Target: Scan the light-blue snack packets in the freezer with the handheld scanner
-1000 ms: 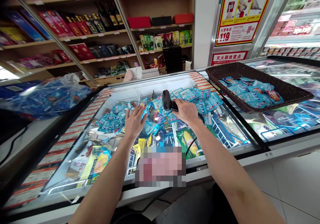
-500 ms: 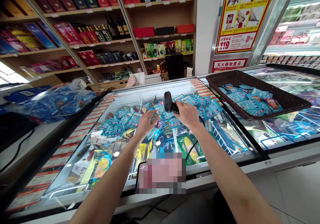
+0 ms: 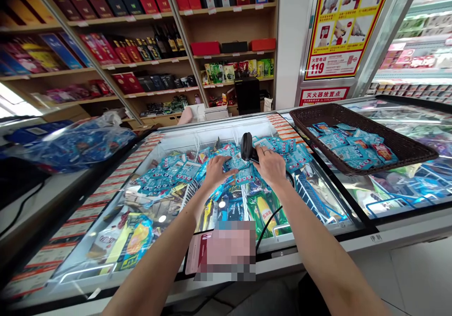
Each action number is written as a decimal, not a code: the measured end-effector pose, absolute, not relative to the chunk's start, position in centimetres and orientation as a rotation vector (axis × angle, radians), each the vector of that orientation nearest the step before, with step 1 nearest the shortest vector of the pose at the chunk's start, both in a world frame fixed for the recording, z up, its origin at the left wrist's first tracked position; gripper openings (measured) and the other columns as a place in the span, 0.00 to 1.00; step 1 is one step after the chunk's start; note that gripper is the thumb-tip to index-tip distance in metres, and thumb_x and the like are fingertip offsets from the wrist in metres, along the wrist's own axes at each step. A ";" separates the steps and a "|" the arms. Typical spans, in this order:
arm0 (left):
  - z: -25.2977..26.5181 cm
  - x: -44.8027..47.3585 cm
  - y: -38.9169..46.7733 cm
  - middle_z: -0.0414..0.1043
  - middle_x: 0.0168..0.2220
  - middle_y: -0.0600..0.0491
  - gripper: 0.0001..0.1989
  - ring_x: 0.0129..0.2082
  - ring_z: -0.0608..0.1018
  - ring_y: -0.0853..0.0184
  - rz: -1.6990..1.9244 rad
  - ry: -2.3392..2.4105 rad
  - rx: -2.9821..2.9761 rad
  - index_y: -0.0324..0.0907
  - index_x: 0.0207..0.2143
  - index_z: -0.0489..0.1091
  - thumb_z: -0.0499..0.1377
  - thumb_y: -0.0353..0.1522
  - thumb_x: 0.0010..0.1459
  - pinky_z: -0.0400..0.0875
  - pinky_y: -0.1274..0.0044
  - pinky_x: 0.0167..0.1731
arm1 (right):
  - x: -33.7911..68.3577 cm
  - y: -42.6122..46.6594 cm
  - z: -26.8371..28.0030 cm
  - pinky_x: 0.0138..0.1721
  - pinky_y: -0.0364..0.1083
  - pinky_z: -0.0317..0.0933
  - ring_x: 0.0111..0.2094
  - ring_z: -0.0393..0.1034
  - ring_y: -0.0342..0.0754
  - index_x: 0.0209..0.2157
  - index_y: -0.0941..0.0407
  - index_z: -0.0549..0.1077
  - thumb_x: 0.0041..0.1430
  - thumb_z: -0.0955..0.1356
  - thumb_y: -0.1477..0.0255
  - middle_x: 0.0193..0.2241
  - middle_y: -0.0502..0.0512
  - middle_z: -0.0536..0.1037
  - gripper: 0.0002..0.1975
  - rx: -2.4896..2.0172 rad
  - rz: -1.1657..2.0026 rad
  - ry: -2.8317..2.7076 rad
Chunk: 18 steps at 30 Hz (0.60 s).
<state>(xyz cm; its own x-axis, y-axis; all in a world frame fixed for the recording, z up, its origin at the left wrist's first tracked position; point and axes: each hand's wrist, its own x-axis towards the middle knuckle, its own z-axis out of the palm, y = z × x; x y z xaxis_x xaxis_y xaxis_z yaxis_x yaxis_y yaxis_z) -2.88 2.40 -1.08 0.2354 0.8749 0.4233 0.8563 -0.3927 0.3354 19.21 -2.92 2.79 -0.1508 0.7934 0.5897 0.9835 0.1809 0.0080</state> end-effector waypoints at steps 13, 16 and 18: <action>-1.0 -9.0 0.3 0.63 0.46 0.52 0.23 0.22 0.61 0.79 1.334 1.445 1.827 0.46 0.49 0.58 0.58 0.39 0.51 0.58 0.80 0.23 | 17.9 -3.9 2.6 0.34 0.45 0.56 0.40 0.69 0.51 0.51 0.54 0.63 0.59 0.60 0.62 0.40 0.57 0.75 0.19 -1.598 -0.396 -2.116; -1.5 -8.9 0.5 0.64 0.43 0.53 0.21 0.24 0.63 0.78 1.450 1.374 1.767 0.45 0.46 0.59 0.59 0.38 0.50 0.58 0.82 0.23 | 17.7 -4.0 2.7 0.34 0.45 0.56 0.40 0.70 0.52 0.50 0.52 0.64 0.58 0.61 0.62 0.40 0.55 0.76 0.19 -1.604 -0.369 -2.157; -1.6 -8.8 0.7 0.64 0.40 0.54 0.20 0.26 0.65 0.77 1.488 1.343 1.748 0.44 0.44 0.60 0.60 0.37 0.49 0.59 0.82 0.24 | 17.7 -4.0 2.6 0.34 0.45 0.56 0.40 0.70 0.52 0.52 0.53 0.63 0.57 0.62 0.62 0.40 0.56 0.76 0.21 -1.605 -0.361 -2.194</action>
<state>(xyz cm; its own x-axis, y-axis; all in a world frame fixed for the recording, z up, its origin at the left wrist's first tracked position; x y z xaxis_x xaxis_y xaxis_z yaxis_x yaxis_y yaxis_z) -8.79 0.73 -1.60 -0.0715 0.8854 0.4593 0.3665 -0.4049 0.8377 17.71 -4.02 2.64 -0.2628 0.8486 0.4592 0.9509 0.3084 -0.0257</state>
